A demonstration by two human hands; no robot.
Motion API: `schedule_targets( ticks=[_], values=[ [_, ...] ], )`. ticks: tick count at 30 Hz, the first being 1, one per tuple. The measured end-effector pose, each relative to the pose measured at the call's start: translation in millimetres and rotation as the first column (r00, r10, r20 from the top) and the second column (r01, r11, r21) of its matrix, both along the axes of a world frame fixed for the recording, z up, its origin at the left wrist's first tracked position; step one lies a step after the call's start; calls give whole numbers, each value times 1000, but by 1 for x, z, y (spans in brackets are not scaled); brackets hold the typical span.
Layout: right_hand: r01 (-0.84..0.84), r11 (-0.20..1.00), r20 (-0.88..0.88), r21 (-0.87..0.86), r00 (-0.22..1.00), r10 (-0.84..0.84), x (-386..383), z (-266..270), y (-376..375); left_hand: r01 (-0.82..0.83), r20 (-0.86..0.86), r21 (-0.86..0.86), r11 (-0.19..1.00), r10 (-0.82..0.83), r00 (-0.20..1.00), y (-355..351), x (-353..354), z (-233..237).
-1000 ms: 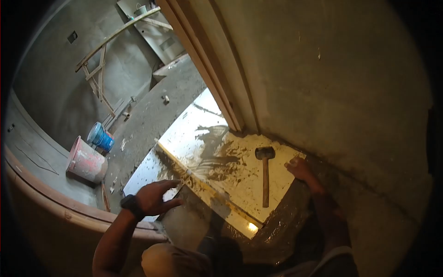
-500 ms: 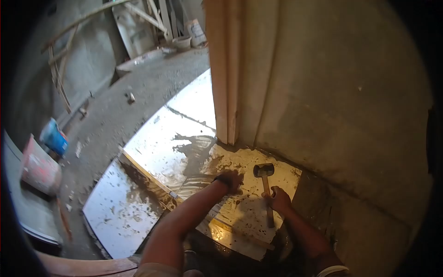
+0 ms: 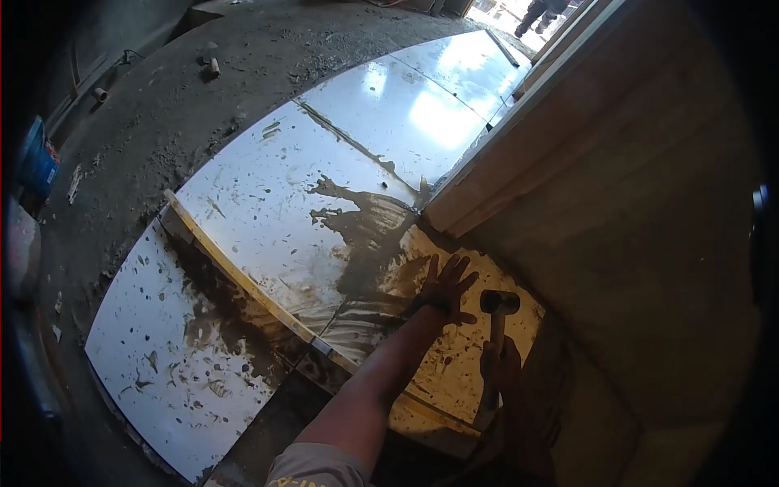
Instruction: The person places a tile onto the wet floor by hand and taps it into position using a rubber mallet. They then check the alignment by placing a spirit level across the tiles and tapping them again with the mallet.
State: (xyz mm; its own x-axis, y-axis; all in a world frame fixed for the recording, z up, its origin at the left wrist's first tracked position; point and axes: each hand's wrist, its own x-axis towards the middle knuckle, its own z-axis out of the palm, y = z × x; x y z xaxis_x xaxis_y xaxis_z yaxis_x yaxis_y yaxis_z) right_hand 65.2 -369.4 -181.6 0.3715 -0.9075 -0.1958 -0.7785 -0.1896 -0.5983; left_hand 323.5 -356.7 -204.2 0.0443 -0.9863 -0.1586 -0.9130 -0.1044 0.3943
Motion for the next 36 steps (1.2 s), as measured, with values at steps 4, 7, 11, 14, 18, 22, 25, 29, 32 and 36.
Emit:
schedule_targets(
  ticks=[4, 7, 11, 14, 18, 22, 25, 29, 32, 36],
  values=[
    [134, 916, 129, 377, 972, -196, 11, 25, -4, -14, 0, 1, 1000, 14, 1000, 0, 1, -1],
    [136, 926, 231, 353, 946, -227, 4, 29, -9, -25, -24, 16, 1000, 25, 999, 0, 1, -2],
    [417, 900, 460, 124, 780, -424, 36, 43, -9, -45, -9, 6, 999, 45, 999, -3, -2, -7],
    [390, 921, 341, -13, 867, -362, 38, 5, -24, -55, 11, 5, 998, 55, 998, -6, -4, -9],
    [186, 944, 282, 271, 923, -263, 66, 10, -20, -45, -15, 39, 998, 46, 999, -4, -1, -4],
    [270, 933, 281, 237, 901, -332, 71, 4, -11, -69, 6, 28, 997, 68, 998, -5, -1, -5],
    [437, 888, 512, 141, 736, -443, 79, 12, 5, -79, 17, 7, 997, 79, 997, -8, -6, -14],
    [336, 929, 398, 155, 839, -370, 66, -32, -18, -85, 12, 10, 996, 85, 996, -10, -8, -16],
    [131, 942, 329, 308, 915, -235, 78, -6, -28, -79, 34, 31, 996, 78, 996, -10, -7, -13],
    [249, 956, 259, 156, 924, -283, 88, -14, -21, -71, 30, 47, 996, 70, 997, -10, -6, -11]
  ],
)
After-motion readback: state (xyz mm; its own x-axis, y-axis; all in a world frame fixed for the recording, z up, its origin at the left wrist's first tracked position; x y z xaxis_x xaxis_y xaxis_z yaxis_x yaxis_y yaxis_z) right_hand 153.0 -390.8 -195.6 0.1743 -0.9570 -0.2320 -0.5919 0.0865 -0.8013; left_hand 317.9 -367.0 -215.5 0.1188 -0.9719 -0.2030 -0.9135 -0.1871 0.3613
